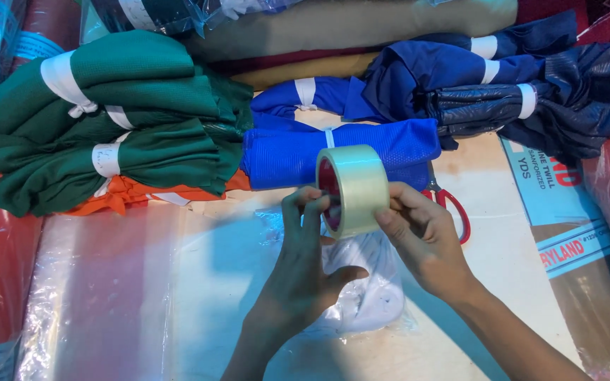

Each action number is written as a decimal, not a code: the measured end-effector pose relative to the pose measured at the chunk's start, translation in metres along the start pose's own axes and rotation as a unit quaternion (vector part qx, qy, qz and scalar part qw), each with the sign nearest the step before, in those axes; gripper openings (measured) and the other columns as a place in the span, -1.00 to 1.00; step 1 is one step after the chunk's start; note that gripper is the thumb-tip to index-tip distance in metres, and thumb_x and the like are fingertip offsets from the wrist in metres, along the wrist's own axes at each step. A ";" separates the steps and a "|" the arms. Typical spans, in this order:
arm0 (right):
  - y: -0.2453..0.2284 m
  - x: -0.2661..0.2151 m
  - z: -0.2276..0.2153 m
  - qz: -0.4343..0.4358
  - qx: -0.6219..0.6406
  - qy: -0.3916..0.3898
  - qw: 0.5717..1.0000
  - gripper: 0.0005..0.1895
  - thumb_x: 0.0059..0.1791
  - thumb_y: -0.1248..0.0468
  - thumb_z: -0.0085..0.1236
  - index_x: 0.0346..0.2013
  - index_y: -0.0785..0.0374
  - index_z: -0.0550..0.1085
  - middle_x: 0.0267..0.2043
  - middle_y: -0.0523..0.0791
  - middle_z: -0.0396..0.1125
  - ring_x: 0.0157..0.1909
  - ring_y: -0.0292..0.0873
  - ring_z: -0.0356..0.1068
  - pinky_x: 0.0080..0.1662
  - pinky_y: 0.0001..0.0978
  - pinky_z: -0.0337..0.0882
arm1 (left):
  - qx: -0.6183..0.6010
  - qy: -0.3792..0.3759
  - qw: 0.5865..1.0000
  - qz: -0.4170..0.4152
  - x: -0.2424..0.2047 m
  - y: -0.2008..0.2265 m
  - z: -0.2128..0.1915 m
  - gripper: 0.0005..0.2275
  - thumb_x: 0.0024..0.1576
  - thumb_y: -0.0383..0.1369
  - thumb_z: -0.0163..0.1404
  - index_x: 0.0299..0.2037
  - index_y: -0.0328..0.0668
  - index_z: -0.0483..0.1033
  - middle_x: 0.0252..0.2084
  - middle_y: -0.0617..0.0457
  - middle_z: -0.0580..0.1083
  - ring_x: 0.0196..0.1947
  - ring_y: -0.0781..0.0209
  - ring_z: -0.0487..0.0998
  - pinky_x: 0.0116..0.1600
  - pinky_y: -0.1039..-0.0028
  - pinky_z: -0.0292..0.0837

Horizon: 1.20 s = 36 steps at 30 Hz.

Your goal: Packing white fabric items into a plastic bag and sealing it with adhesive tape.

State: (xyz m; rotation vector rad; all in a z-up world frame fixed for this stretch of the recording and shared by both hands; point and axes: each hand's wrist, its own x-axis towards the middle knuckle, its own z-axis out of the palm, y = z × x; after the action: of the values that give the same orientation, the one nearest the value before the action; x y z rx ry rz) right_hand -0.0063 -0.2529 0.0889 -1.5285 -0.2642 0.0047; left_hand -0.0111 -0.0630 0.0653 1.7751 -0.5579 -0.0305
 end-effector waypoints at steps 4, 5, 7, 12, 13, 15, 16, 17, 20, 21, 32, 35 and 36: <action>0.006 0.000 0.013 -0.044 -0.014 0.035 0.998 -0.65 0.10 0.17 0.04 0.10 0.32 0.44 -0.12 -0.11 0.42 -0.08 -0.25 0.40 -0.10 -0.49 0.45 | 0.154 0.131 0.978 0.048 -0.016 0.003 0.020 -0.34 0.24 0.11 -0.16 0.36 -0.23 -0.02 0.32 -0.27 0.02 0.43 -0.27 0.09 0.34 -0.03 0.31; 0.009 0.001 0.015 -0.073 -0.029 0.058 0.995 -0.68 0.11 0.15 0.06 0.07 0.29 0.45 -0.22 -0.19 0.37 -0.19 -0.35 0.34 -0.16 -0.58 0.37 | 0.174 0.182 0.966 0.054 -0.019 0.004 0.024 -0.29 0.25 0.13 -0.20 0.41 -0.24 -0.06 0.36 -0.31 0.04 0.44 -0.26 0.13 0.38 -0.06 0.27; 0.022 0.004 0.015 -0.091 -0.022 0.071 0.993 -0.66 0.11 0.15 0.08 0.07 0.30 0.44 -0.22 -0.18 0.36 -0.22 -0.36 0.31 -0.19 -0.58 0.33 | 0.141 0.203 0.969 0.021 -0.022 0.005 0.022 -0.39 0.21 -0.17 -0.05 0.39 -0.24 0.00 0.32 -0.24 0.10 0.32 -0.13 0.28 0.25 0.10 0.42; 0.053 -0.005 0.024 -0.102 -0.017 0.079 0.992 -0.62 0.11 0.16 0.05 0.16 0.31 0.39 -0.02 -0.05 0.42 0.00 -0.18 0.41 -0.01 -0.44 0.49 | 0.045 0.261 0.952 -0.152 -0.010 0.030 -0.005 -0.64 0.20 -0.35 -0.09 0.21 -0.10 0.22 0.23 -0.06 0.27 0.09 0.17 0.52 -0.21 0.37 0.66; 0.059 -0.009 0.028 -0.103 -0.006 0.076 0.992 -0.66 0.12 0.18 0.04 0.12 0.30 0.41 -0.05 -0.06 0.40 -0.01 -0.17 0.41 -0.02 -0.41 0.48 | 0.071 0.244 0.960 -0.117 -0.005 0.031 -0.010 -0.67 0.24 -0.21 -0.16 0.17 -0.07 0.31 0.16 -0.04 0.36 0.00 0.16 0.55 -0.23 0.38 0.62; 0.067 -0.014 0.032 -0.104 0.006 0.074 0.992 -0.71 0.13 0.20 0.03 0.08 0.29 0.42 -0.08 -0.07 0.39 -0.01 -0.16 0.40 -0.03 -0.39 0.47 | 0.098 0.225 0.966 -0.083 0.007 0.032 -0.014 -0.63 0.28 -0.06 -0.23 0.13 -0.05 0.40 0.08 -0.03 0.46 -0.08 0.14 0.58 -0.24 0.39 0.57; 0.069 -0.015 0.031 -0.112 -0.019 0.069 0.991 -0.71 0.12 0.23 0.04 0.09 0.29 0.42 -0.06 -0.06 0.41 -0.01 -0.14 0.43 0.00 -0.37 0.48 | 0.092 0.214 0.972 -0.041 0.013 0.032 -0.014 -0.61 0.27 -0.08 -0.17 0.18 -0.11 0.38 0.05 -0.06 0.51 -0.04 0.11 0.60 -0.11 0.38 0.59; 0.071 -0.019 0.031 -0.118 -0.044 0.063 0.990 -0.71 0.11 0.25 0.04 0.10 0.28 0.42 -0.03 -0.05 0.43 0.00 -0.12 0.46 0.03 -0.36 0.50 | 0.085 0.202 0.976 -0.002 0.018 0.032 -0.012 -0.57 0.26 -0.09 -0.12 0.24 -0.16 0.35 0.02 -0.09 0.56 -0.01 0.07 0.61 0.02 0.37 0.60; 0.072 -0.015 0.027 -0.093 -0.036 0.080 0.992 -0.75 0.11 0.23 0.06 0.06 0.25 0.43 -0.13 -0.10 0.37 -0.11 -0.20 0.38 -0.08 -0.43 0.40 | -0.008 0.194 0.980 -0.041 0.024 0.026 -0.004 -0.41 0.15 -0.13 0.05 0.37 -0.18 0.22 -0.16 -0.01 0.65 -0.06 0.16 0.69 0.01 0.43 0.59; 0.069 -0.015 0.028 -0.095 -0.039 0.084 0.991 -0.75 0.11 0.23 0.06 0.06 0.25 0.43 -0.13 -0.10 0.37 -0.11 -0.20 0.38 -0.08 -0.43 0.40 | -0.010 0.191 0.981 -0.038 0.024 0.015 -0.002 -0.41 0.15 -0.13 0.05 0.37 -0.18 0.22 -0.16 -0.01 0.65 -0.06 0.16 0.69 0.01 0.43 0.59; 0.060 -0.011 0.035 -0.125 0.132 0.102 0.978 -0.66 0.04 0.20 -0.01 -0.05 0.42 0.48 -0.23 -0.02 0.38 -0.12 -0.23 0.39 0.01 -0.29 0.44 | -0.175 0.110 0.976 0.071 0.008 -0.010 0.012 -0.48 0.23 -0.44 0.09 0.41 -0.30 0.26 -0.01 -0.06 0.63 0.14 0.20 0.54 0.38 0.19 0.35; 0.061 -0.015 0.027 -0.110 0.066 0.098 0.987 -0.68 0.01 0.22 0.08 -0.04 0.38 0.52 -0.27 -0.06 0.43 -0.15 -0.26 0.40 -0.03 -0.29 0.45 | -0.171 0.110 0.976 0.073 0.004 -0.025 0.016 -0.58 0.18 -0.40 0.15 0.25 -0.29 0.43 -0.12 -0.08 0.60 -0.07 0.17 0.59 0.17 0.25 0.47; 0.056 -0.014 0.030 -0.111 0.065 0.099 0.987 -0.68 0.01 0.22 0.08 -0.04 0.38 0.52 -0.27 -0.06 0.43 -0.15 -0.26 0.40 -0.03 -0.29 0.45 | -0.172 0.109 0.976 0.074 0.005 -0.028 0.017 -0.58 0.18 -0.40 0.15 0.25 -0.29 0.43 -0.12 -0.08 0.60 -0.07 0.17 0.59 0.17 0.25 0.47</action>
State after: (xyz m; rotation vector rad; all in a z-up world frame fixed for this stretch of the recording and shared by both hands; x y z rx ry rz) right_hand -0.0158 -0.2226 0.0316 -1.3518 -0.2686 -0.2985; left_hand -0.0016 -0.0756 0.0357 1.3753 -0.4922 0.1607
